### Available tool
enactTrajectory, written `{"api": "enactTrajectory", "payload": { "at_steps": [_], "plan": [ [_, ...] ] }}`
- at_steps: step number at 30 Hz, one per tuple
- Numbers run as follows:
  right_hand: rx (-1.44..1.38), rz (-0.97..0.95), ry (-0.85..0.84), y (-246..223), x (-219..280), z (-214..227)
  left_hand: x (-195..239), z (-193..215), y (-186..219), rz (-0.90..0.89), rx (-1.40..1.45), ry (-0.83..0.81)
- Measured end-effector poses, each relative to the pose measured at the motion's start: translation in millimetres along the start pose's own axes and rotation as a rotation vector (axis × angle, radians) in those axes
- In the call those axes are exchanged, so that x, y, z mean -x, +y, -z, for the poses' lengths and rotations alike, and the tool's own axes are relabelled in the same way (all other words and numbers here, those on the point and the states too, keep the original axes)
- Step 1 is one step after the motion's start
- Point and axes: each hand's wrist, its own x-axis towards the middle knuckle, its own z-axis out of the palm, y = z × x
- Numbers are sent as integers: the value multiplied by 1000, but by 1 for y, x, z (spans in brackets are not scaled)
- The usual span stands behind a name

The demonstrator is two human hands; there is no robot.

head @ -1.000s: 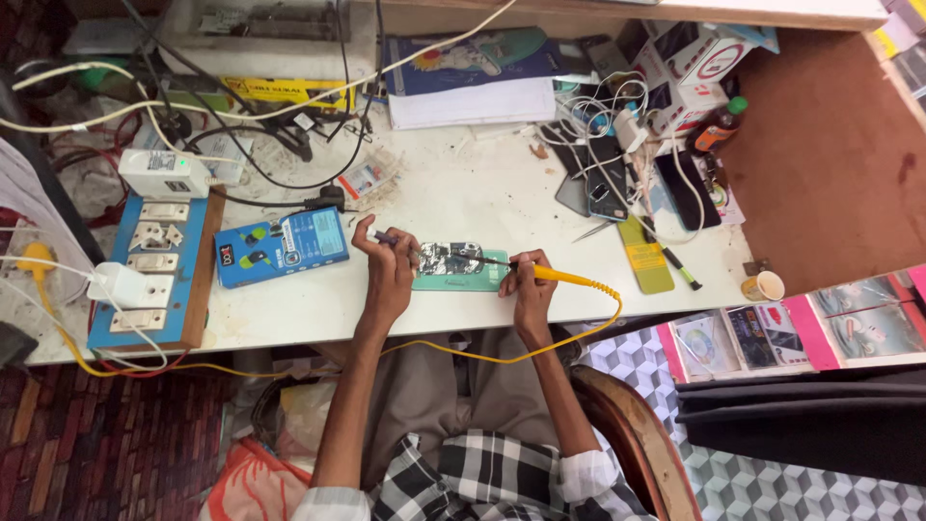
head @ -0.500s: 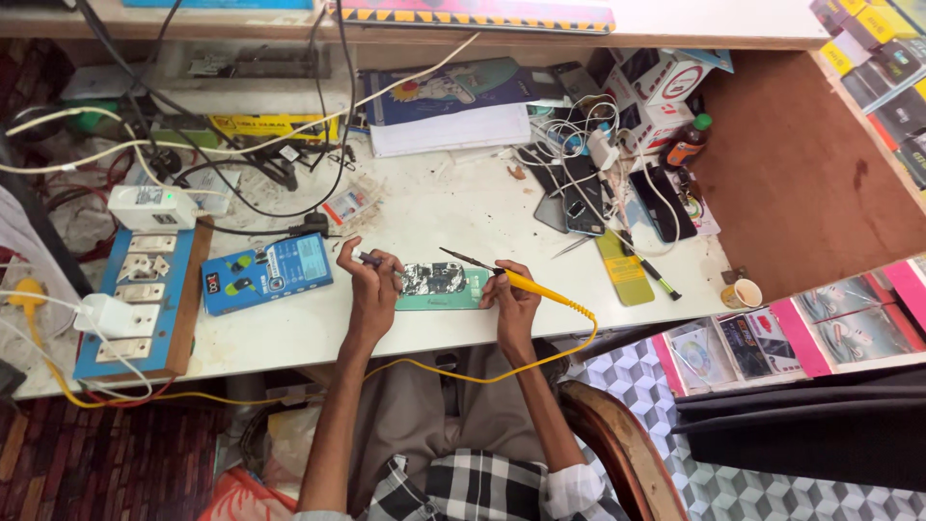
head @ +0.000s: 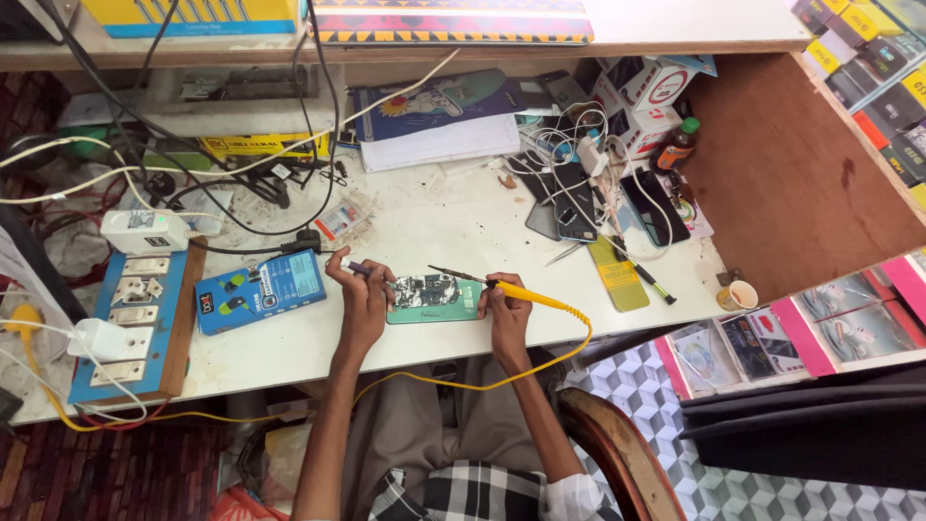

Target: The person solders a green circuit board using a soldering iron and solder wire. They repeatedly apply solder to various points on the board while seated at a cluttered workbench.

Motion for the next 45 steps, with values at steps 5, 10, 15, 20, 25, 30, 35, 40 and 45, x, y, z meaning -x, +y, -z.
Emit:
{"api": "enactTrajectory", "payload": {
  "at_steps": [5, 10, 15, 20, 25, 30, 35, 40, 45],
  "plan": [
    [38, -41, 10, 3, 1, 1, 4, 0, -1, -61, -122, 8],
    [132, -33, 14, 6, 3, 3, 11, 1, -9, -100, -129, -13],
    [99, -2, 30, 1, 0, -3, 8, 1, -7, -1, -96, -9],
    [116, -54, -2, -8, 1, -8, 12, 0, 0, -100, -217, -7],
    [142, -110, -27, -9, -4, -9, 11, -2, 1, -157, -302, 8],
    [130, -95, -71, -5, -1, -4, 11, -1, 1, -224, -372, -12],
    [159, -112, -80, 0, -1, -6, 10, -3, 4, -158, -324, 16],
    [173, -125, -35, -1, 1, -8, 11, -3, 1, -178, -381, 40],
    [146, -72, -14, -9, -2, -12, 8, -4, 1, -140, -368, 45]
  ]
}}
